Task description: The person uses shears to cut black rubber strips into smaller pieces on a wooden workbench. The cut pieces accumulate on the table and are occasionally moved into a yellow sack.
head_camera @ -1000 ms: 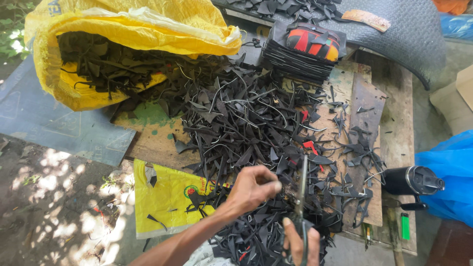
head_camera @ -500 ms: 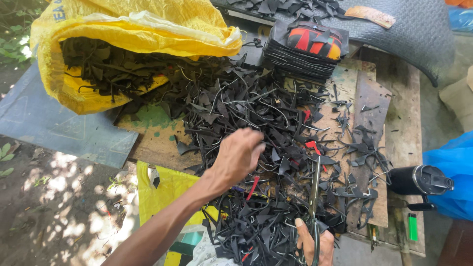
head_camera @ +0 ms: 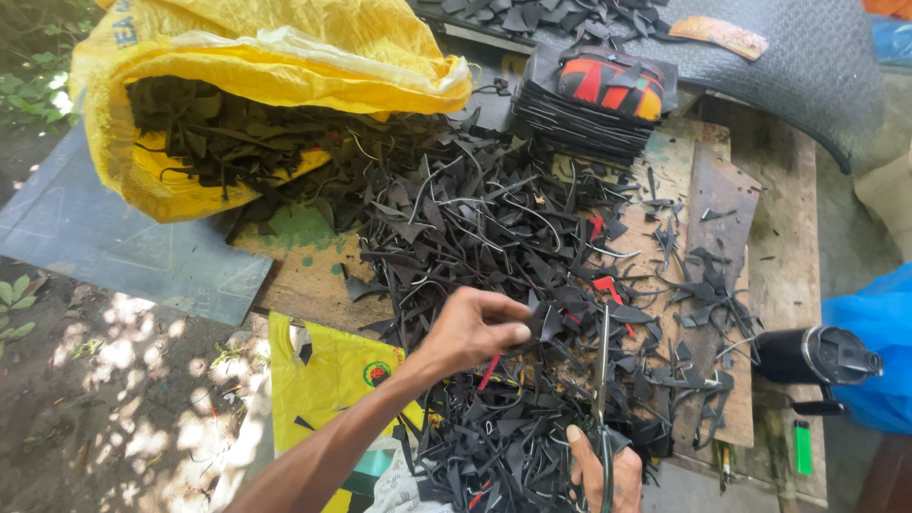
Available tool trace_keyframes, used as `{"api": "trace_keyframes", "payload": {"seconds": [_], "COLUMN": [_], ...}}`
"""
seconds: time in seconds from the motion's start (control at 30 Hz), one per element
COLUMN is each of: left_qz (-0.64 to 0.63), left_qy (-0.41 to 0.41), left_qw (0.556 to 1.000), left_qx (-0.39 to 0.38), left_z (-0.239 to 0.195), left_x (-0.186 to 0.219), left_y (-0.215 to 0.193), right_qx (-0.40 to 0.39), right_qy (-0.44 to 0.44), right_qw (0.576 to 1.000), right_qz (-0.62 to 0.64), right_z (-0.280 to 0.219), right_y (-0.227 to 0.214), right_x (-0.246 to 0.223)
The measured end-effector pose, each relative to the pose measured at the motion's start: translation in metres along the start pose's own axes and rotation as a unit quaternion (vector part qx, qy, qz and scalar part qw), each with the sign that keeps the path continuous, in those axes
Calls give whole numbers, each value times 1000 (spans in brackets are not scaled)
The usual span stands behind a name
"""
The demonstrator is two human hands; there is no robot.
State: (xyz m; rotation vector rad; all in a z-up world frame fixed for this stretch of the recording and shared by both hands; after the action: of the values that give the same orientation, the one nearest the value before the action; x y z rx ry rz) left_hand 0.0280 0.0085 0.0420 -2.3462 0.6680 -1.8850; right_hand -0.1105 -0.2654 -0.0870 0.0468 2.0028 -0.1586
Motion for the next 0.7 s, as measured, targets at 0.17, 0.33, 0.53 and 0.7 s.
{"api": "trace_keyframes", "payload": {"seconds": [0.17, 0.33, 0.53, 0.7], "left_qz": [293, 301, 146, 42], "left_qy": [188, 34, -125, -111], "left_qw": [915, 869, 908, 928], "left_qx": [206, 392, 373, 354], "left_z": [-21, -51, -65, -8], "left_x": [23, -1, -62, -56], "left_y": [-18, -72, -102, -78], "right_qx": [-123, 65, -11, -64], "right_qy": [-484, -70, 39, -52], "right_qw": [849, 993, 958, 907], "right_qz": [-172, -63, -285, -413], "right_z": [23, 65, 108, 118], "right_y": [-20, -24, -23, 37], "right_x": [27, 44, -100, -155]}}
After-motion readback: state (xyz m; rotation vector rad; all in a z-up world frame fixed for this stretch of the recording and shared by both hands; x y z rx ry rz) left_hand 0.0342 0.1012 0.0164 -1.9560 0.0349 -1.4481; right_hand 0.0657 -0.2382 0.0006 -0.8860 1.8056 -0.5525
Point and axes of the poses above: each hand's wrist, its own z-axis towards the middle knuckle, its own y-axis out of the palm, x = y × z, the point moved 3 cm from there along z, towards the middle knuckle, and after that the axes turned 12 degrees about z, right-handed, at the moved point
